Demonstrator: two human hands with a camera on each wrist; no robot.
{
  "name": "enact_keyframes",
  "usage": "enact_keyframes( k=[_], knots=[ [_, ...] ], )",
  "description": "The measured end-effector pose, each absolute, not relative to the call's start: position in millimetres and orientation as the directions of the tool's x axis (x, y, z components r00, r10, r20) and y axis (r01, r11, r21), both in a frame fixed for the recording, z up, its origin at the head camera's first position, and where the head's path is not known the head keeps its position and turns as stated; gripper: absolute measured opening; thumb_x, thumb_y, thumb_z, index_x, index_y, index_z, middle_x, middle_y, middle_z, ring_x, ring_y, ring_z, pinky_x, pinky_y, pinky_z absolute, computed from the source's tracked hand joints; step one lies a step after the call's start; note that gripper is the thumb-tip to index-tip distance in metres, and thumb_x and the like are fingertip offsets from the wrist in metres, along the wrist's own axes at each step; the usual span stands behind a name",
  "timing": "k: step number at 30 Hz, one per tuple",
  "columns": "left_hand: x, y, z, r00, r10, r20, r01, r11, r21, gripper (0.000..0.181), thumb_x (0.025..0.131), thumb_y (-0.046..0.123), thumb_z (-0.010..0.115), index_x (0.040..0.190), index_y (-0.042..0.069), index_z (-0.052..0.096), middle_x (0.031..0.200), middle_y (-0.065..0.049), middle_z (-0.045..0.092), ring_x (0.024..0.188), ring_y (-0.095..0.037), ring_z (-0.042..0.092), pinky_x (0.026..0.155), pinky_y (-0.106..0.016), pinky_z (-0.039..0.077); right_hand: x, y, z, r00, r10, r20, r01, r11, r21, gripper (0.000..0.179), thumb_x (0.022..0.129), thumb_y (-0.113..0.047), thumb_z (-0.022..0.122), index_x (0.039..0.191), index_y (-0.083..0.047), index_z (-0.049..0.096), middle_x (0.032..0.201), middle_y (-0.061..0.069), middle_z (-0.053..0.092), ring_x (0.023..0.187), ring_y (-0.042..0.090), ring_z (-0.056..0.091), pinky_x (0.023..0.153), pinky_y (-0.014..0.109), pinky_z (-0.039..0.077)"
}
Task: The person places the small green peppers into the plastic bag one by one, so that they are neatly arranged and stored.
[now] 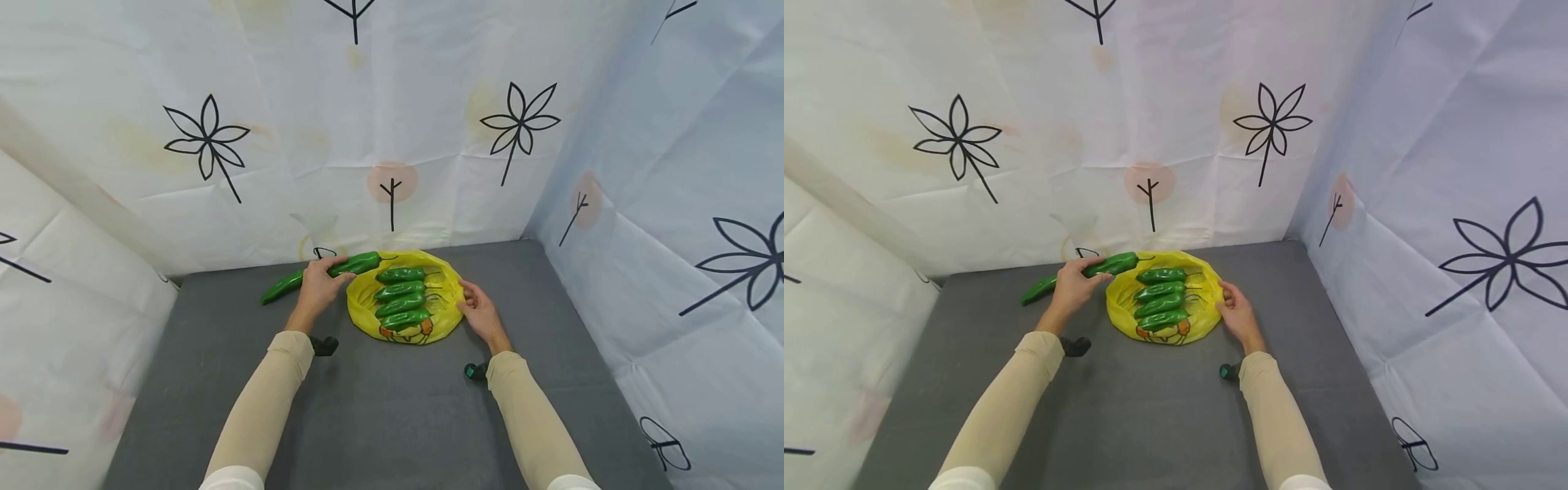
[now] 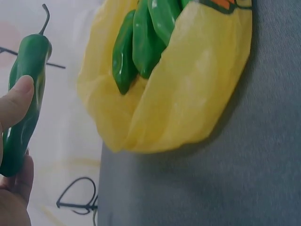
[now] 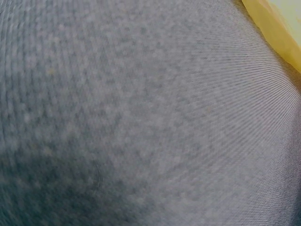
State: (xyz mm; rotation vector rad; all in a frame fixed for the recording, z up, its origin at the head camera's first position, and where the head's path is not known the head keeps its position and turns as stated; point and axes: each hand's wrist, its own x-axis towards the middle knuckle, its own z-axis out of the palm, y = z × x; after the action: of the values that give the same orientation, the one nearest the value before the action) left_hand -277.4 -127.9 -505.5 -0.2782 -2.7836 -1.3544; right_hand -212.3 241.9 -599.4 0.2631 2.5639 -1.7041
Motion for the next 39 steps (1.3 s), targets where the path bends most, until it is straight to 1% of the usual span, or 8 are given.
enact_keyframes(
  k=[5,10,16,18,23,25,32,39],
  knots=[
    [-279.8,-116.3,-505.9,-0.981,0.165,0.103,0.182,0.598,0.780,0.049,0.090,0.030,0.080,0.136,0.016,0.068,0.134,-0.014,0.069,0.106,-0.032,0.071,0.084,-0.048,0.061,-211.6,240.7,-599.2,-0.983,0.118,-0.140,0.174,0.365,-0.915,0.053,0.103,-0.014,0.060,0.153,-0.023,0.047,0.136,0.014,0.057,0.109,0.025,0.053,0.092,0.036,0.044],
    [-282.5,-104.2,-506.1,-0.980,0.176,0.097,0.183,0.586,0.790,0.048,0.089,0.029,0.080,0.134,0.016,0.069,0.132,-0.014,0.069,0.107,-0.031,0.069,0.085,-0.047,0.061,-210.3,240.5,-597.4,-0.984,0.111,-0.140,0.172,0.368,-0.914,0.052,0.103,-0.014,0.059,0.154,-0.022,0.046,0.136,0.014,0.056,0.111,0.026,0.053,0.093,0.037,0.044],
    [-284.1,-91.4,-507.6,-0.974,0.210,0.086,0.194,0.577,0.793,0.049,0.089,0.031,0.080,0.135,0.018,0.068,0.138,-0.009,0.066,0.119,-0.032,0.065,0.096,-0.050,0.058,-210.2,239.5,-598.0,-0.983,0.112,-0.145,0.176,0.355,-0.918,0.052,0.103,-0.014,0.060,0.153,-0.022,0.047,0.137,0.014,0.056,0.112,0.027,0.052,0.095,0.038,0.044],
    [-285.1,-87.8,-509.4,-0.972,0.218,0.091,0.204,0.581,0.788,0.050,0.089,0.031,0.080,0.135,0.017,0.068,0.139,-0.009,0.066,0.123,-0.031,0.064,0.106,-0.052,0.052,-210.6,239.3,-598.0,-0.983,0.107,-0.147,0.176,0.351,-0.920,0.052,0.103,-0.015,0.060,0.153,-0.022,0.046,0.139,0.014,0.055,0.112,0.027,0.052,0.095,0.039,0.043],
    [-288.7,-77.9,-514.3,-0.964,0.252,0.088,0.223,0.578,0.785,0.050,0.088,0.032,0.081,0.134,0.016,0.069,0.140,-0.008,0.065,0.127,-0.031,0.062,0.111,-0.053,0.049,-210.6,240.3,-597.0,-0.985,0.101,-0.143,0.170,0.345,-0.923,0.052,0.103,-0.015,0.060,0.153,-0.023,0.046,0.139,0.015,0.056,0.109,0.026,0.051,0.094,0.039,0.043],
    [-290.4,-73.2,-515.5,-0.960,0.271,0.069,0.220,0.582,0.783,0.048,0.089,0.032,0.081,0.134,0.018,0.069,0.140,-0.008,0.065,0.129,-0.030,0.061,0.106,-0.052,0.052,-210.4,241.0,-596.7,-0.985,0.103,-0.142,0.169,0.345,-0.923,0.052,0.103,-0.015,0.060,0.153,-0.023,0.046,0.139,0.015,0.056,0.108,0.026,0.051,0.093,0.038,0.043],
    [-293.7,-57.4,-514.0,-0.956,0.295,0.010,0.197,0.612,0.766,0.046,0.089,0.032,0.080,0.132,0.018,0.070,0.140,-0.007,0.064,0.132,-0.031,0.058,0.109,-0.052,0.050,-209.7,242.2,-596.8,-0.985,0.098,-0.143,0.168,0.352,-0.921,0.052,0.103,-0.015,0.060,0.153,-0.023,0.046,0.138,0.015,0.057,0.108,0.026,0.052,0.093,0.038,0.043],
    [-294.8,-46.7,-516.9,-0.950,0.311,-0.038,0.176,0.630,0.756,0.045,0.090,0.030,0.080,0.132,0.017,0.070,0.140,-0.008,0.064,0.130,-0.033,0.060,0.104,-0.051,0.054,-210.6,240.9,-596.9,-0.984,0.100,-0.146,0.172,0.350,-0.921,0.052,0.104,-0.015,0.060,0.154,-0.023,0.046,0.139,0.014,0.055,0.112,0.026,0.052,0.094,0.039,0.044]
  ],
)
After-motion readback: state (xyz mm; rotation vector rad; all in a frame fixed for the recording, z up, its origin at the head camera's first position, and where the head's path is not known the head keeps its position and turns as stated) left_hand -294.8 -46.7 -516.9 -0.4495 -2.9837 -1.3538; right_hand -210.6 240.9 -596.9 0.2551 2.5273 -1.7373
